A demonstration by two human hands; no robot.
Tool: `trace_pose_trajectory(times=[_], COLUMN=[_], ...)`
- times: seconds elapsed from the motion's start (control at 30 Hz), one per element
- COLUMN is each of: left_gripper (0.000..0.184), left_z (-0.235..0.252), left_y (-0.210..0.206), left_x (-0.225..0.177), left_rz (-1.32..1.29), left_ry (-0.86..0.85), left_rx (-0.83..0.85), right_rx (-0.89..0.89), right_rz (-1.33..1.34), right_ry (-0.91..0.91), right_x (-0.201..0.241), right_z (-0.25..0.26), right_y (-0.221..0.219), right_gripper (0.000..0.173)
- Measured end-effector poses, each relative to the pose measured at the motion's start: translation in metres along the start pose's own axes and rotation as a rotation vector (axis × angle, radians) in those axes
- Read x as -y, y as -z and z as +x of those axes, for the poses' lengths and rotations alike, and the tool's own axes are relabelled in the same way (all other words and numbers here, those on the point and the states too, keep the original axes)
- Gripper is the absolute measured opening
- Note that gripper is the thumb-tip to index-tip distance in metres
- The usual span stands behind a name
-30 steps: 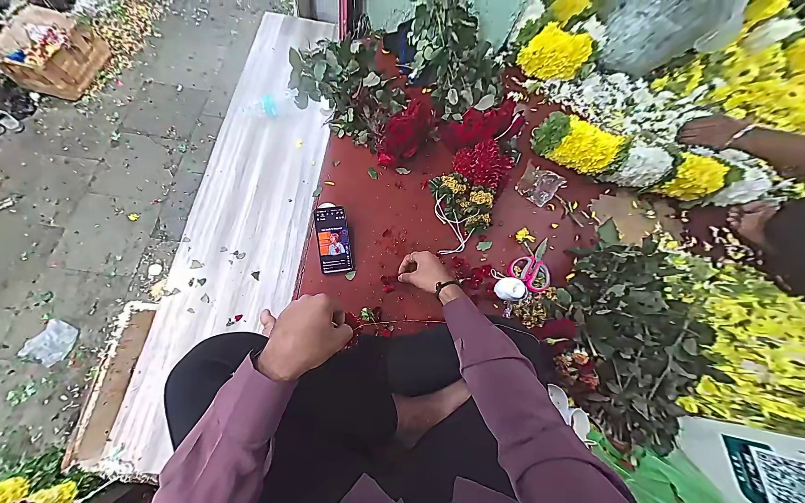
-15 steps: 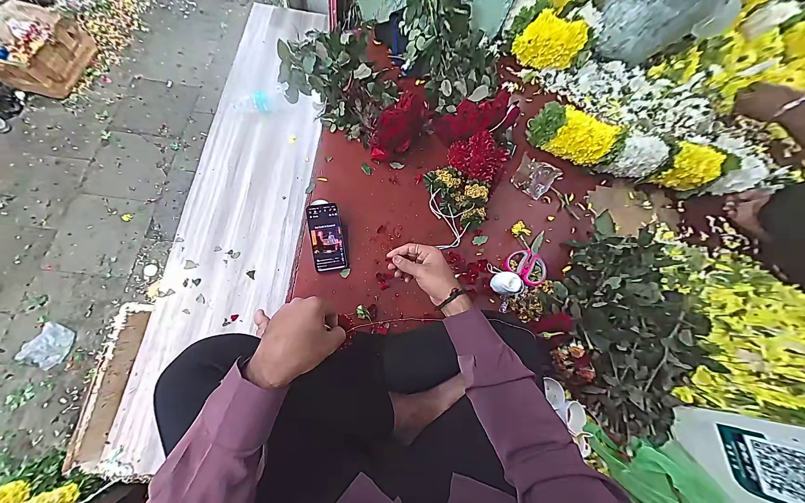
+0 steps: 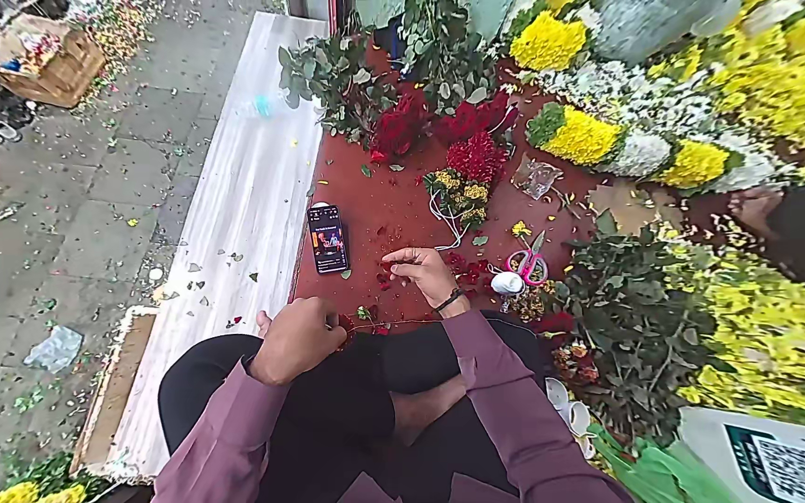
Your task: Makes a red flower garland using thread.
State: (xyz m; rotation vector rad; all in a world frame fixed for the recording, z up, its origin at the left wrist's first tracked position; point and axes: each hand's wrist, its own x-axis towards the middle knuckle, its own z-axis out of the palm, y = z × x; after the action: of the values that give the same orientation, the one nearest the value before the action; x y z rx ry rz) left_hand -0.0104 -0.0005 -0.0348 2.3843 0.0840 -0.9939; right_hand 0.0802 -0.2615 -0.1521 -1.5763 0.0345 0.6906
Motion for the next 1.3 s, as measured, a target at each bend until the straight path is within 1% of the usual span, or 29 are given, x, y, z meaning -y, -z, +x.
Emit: trace_pose_trajectory(times=[0.13,0.4,0.6,0.73,0.87,1.0,1.07,1.1,1.17,1.23,1.3], left_gripper=[0.020,0.019,0.020,0.019,0.019,0.019,0.018,0.017,0.017,0.017,0.018], left_z=[0.000,0.001,0.002,0.002,0.002,0.002,0.002,0.002,0.002,0.002,0.003], left_y=[0.000,0.000,-0.001,0.000,0.000,-0.001,0.000,0.001,0.002,0.002,0.002], left_x=[0.000,0.001,0.001,0.000,0.001,0.002,0.003,0.003,0.002,0.003,0.005], left_rz=[0.005,0.018,0.022,0.021,0.013,-0.014,-0.044,-0.062,-0.099,-0.152,-0.215], left_ry=[0.003,-0.002,-0.005,-0.002,-0.012,-0.014,-0.005,0.004,0.019,0.015,0.011], left_rx=[0.008,0.005,0.006,0.006,-0.001,-0.030,-0.053,-0.058,-0.059,-0.075,-0.090], right_rx=[-0.022,-0.020,0.006,0.010,-0.014,-0.047,-0.079,-0.090,-0.086,-0.052,-0.015], right_rz=[-0.010,0.030,0.019,-0.063,-0.164,-0.138,-0.091,-0.058,0.011,0.096,0.167], right_ry=[0.013,0.044,0.068,0.144,0.226,0.265,0.278,0.288,0.295,0.257,0.198], right_x=[-0.004,0.002,0.002,0.007,0.010,0.015,0.017,0.019,0.025,0.033,0.041], right_z=[0.002,0.006,0.006,0.005,0.002,-0.005,-0.010,-0.014,-0.022,-0.034,-0.046], right_y=[-0.001,-0.005,-0.004,-0.004,-0.007,-0.016,-0.023,-0.027,-0.035,-0.043,-0.054], right_gripper=[0.017,0.014,0.019,0.023,0.014,0.010,0.014,0.020,0.036,0.048,0.051])
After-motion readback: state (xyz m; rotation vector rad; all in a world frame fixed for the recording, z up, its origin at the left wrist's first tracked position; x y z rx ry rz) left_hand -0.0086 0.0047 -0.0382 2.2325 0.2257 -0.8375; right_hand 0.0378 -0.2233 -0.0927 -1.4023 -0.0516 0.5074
